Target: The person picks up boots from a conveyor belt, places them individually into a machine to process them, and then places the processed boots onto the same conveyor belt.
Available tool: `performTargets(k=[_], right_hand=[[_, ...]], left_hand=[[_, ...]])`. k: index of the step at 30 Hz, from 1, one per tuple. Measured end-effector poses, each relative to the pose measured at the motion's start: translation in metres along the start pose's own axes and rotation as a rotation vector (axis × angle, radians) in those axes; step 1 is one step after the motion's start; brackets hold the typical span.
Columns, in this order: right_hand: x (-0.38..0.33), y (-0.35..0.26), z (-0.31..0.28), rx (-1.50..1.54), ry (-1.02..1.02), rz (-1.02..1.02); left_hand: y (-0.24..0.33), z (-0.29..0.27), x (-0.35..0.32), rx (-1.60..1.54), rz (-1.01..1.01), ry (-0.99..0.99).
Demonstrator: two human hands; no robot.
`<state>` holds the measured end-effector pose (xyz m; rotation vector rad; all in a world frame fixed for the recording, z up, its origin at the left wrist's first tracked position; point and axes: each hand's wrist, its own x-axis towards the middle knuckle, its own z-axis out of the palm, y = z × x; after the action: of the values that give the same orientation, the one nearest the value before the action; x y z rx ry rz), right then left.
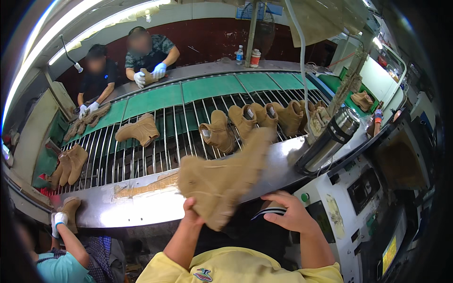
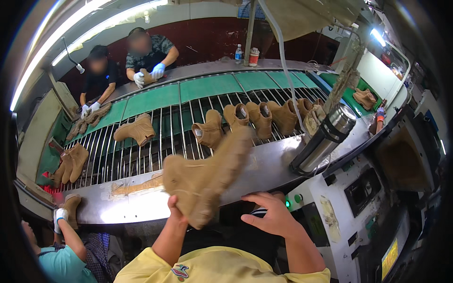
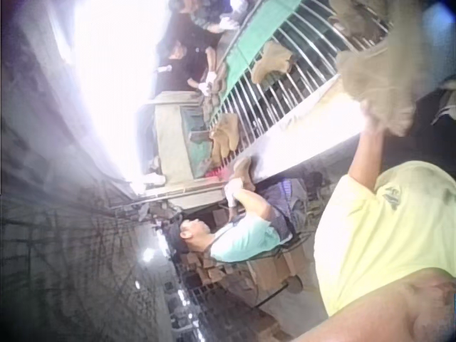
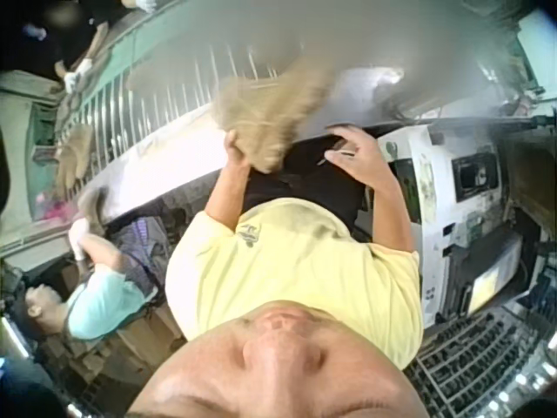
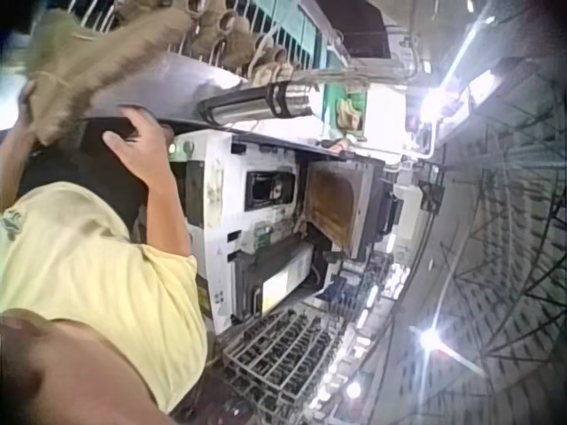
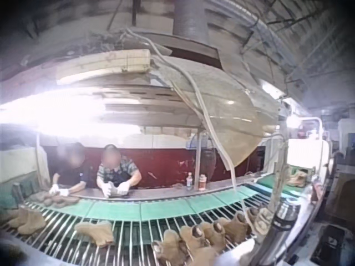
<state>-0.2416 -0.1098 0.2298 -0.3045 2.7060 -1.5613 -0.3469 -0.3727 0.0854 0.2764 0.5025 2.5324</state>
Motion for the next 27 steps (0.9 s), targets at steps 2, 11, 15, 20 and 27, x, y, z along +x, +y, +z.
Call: performTargets(k=[2, 11, 15, 20, 27], right_hand=[[0.009, 0.017, 0.008, 0.034, 0.048, -0.005], [-0.028, 0.168, 0.057, -0.237, 0.321, 0.355], [-0.079, 0.237, 0.089, -0.514, 0.437, 0.518], [-0.068, 0.250, 0.097, -0.612, 0.562, 0.274], [-0.057, 0.257, 0.098, -0.591, 0.542, 0.292]], left_hand=[[0.027, -0.015, -0.016, -0.016, 0.180, 0.180], [0.129, -0.135, 0.118, 0.373, 0.445, 0.606], [0.119, -0.161, 0.184, 0.749, 0.517, 0.732], [0.071, -0.182, 0.192, 1.124, 0.407, 0.744], [0.098, -0.190, 0.154, 0.504, 0.451, 0.686]])
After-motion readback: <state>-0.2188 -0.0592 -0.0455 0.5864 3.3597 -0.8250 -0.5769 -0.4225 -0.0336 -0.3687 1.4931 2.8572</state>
